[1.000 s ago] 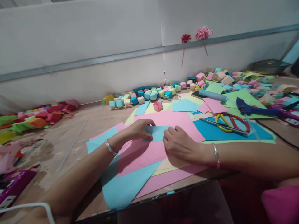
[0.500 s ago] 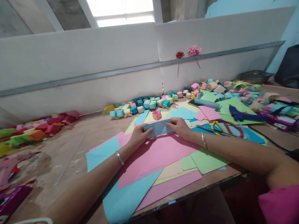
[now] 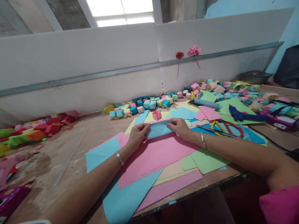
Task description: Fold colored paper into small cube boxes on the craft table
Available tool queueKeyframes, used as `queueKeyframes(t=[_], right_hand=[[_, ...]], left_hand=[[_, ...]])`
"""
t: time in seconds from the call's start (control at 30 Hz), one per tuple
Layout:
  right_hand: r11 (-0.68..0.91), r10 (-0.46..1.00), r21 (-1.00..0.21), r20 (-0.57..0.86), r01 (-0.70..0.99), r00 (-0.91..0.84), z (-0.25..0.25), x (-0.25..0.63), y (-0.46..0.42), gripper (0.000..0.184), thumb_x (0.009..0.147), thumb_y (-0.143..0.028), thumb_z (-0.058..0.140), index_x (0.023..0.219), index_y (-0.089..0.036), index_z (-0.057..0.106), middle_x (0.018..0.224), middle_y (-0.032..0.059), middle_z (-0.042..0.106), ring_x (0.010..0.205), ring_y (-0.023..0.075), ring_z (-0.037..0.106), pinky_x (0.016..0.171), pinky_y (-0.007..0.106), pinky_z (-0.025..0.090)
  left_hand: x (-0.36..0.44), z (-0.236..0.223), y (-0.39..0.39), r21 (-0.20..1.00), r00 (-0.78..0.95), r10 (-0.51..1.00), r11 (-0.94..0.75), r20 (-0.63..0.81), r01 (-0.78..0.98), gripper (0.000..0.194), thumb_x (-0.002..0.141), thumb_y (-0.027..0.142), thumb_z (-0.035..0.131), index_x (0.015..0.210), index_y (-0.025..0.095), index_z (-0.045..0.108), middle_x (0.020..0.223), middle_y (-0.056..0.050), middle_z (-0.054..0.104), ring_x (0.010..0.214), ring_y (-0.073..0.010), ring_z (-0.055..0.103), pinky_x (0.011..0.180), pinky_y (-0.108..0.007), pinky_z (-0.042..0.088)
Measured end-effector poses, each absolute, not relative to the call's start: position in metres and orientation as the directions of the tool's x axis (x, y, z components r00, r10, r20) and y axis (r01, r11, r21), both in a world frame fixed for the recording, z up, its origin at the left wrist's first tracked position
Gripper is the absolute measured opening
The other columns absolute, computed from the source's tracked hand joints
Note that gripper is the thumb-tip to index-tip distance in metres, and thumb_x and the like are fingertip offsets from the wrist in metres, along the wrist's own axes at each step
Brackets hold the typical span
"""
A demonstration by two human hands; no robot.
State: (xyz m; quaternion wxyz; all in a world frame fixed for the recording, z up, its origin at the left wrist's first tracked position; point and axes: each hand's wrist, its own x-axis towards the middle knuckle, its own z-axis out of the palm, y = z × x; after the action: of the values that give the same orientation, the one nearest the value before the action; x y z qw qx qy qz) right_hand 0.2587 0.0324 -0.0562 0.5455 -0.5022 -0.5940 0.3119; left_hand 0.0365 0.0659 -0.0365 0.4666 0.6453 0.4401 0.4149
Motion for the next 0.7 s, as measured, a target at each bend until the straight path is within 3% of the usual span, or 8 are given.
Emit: queueKeyframes(t=[0.17,0.43,0.6,0.7], right_hand=[[0.301,0.922,-0.926,0.344,0.230,0.178,-0.0503,0.2581,0.0288,0.024,0.075,-0.042,0.060,0.073,-0.020,0.052,0.060,-0.0050,0.047,0.051,0.0097,0.039,0.048,0.024,0.029],[0.313,0.908,-0.918,0.364,0.244,0.207,-0.0515,0.2587,0.0300,0.019,0.076,-0.037,0.058,0.070,-0.019,0.054,0.057,-0.0036,0.050,0.051,0.0108,0.042,0.049,0.025,0.032],[0.331,0.899,-0.908,0.386,0.255,0.207,-0.0509,0.2591,0.0286,0.016,0.077,-0.034,0.055,0.071,-0.019,0.054,0.057,-0.0042,0.048,0.054,0.0113,0.042,0.052,0.025,0.033],[0.352,0.890,-0.899,0.408,0.261,0.205,-0.0492,0.2591,0.0286,0.016,0.078,-0.033,0.055,0.070,-0.019,0.054,0.059,-0.0039,0.049,0.056,0.0116,0.043,0.054,0.025,0.034]], left_hand=[[0.0358,-0.0340,0.0655,0.968,0.235,0.965,-0.161,0.114,0.190,0.040,0.069,0.051,0.074,0.084,0.015,0.068,0.054,0.006,0.047,0.041,-0.0048,0.039,0.037,-0.017,0.030],[0.0372,-0.0317,0.0631,0.950,0.222,0.966,-0.190,0.135,0.248,0.043,0.072,0.056,0.069,0.082,0.014,0.067,0.051,0.007,0.044,0.038,-0.0056,0.037,0.037,-0.019,0.029],[0.0358,-0.0350,0.0656,0.894,0.223,0.947,-0.297,0.230,0.336,0.040,0.079,0.054,0.059,0.083,0.015,0.068,0.055,0.004,0.049,0.043,-0.0085,0.041,0.041,-0.021,0.032],[0.0344,-0.0334,0.0683,0.810,0.223,0.915,-0.402,0.336,0.428,0.029,0.079,0.043,0.059,0.077,0.016,0.070,0.065,-0.002,0.060,0.058,-0.0139,0.053,0.052,-0.024,0.039]])
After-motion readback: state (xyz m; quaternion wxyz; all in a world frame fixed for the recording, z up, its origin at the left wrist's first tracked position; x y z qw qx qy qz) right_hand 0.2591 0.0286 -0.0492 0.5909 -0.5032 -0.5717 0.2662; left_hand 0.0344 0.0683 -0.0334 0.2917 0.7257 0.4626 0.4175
